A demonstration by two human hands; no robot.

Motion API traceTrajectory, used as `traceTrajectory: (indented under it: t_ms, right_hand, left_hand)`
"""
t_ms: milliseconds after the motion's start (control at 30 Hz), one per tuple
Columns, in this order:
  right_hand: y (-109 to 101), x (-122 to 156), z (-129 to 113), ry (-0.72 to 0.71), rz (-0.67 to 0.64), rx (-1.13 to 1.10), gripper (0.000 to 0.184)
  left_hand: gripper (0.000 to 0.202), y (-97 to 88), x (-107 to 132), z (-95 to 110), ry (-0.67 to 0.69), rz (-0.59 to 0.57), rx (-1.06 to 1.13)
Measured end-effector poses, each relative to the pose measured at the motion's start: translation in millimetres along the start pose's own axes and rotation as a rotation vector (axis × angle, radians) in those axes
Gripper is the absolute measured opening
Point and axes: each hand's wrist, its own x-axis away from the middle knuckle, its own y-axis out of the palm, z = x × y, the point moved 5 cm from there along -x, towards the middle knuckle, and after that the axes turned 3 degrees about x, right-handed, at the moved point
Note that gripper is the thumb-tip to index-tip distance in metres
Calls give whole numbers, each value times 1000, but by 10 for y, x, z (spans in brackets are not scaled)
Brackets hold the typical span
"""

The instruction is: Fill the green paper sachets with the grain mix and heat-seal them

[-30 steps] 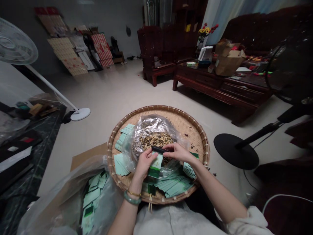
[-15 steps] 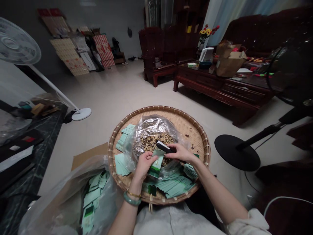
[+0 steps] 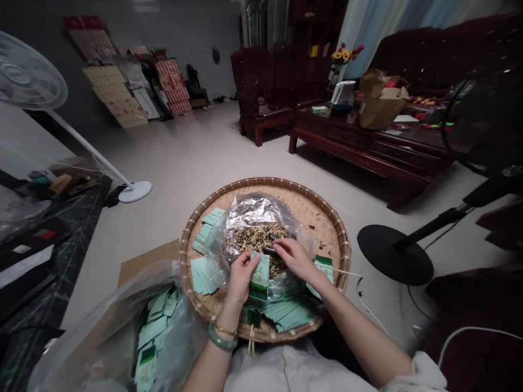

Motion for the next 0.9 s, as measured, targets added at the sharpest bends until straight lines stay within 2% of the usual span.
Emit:
traceTrajectory:
  t_ms: [100, 233, 400, 533, 600, 633, 667, 767, 833, 900]
  right_hand:
    - [156, 54, -126, 28, -48, -169, 27]
    - [248, 55, -138, 94, -57, -300, 29]
    - [246, 22, -154, 127, -171, -414, 30]
    - [220, 36, -91, 254, -238, -537, 37]
    - [190, 44, -36, 318, -234, -608, 43]
    - [175, 47, -7, 342, -233, -635, 45]
    - [163, 50, 20, 360, -235, -655, 46]
    - [177, 73, 71, 380, -276, -641, 48]
    - [257, 120, 48, 347, -343, -523, 46]
    - [414, 208, -57, 227, -446, -312, 40]
  left_hand:
    - [28, 24, 17, -11, 13, -7, -7]
    - [28, 23, 43, 8, 29, -6, 6]
    - [30, 0, 44, 35, 22, 0, 24]
    - [33, -41, 52, 104, -49, -17, 26]
    - [26, -127, 63, 206, -57, -24, 138]
    - [22, -192, 70, 287, -21, -27, 266]
    - [18, -241, 81, 371, 9, -83, 408]
    - [8, -421, 145, 656, 238, -273, 857]
    - [8, -467, 174, 684, 222, -337, 941]
    - [17, -426, 185, 614, 127, -362, 916]
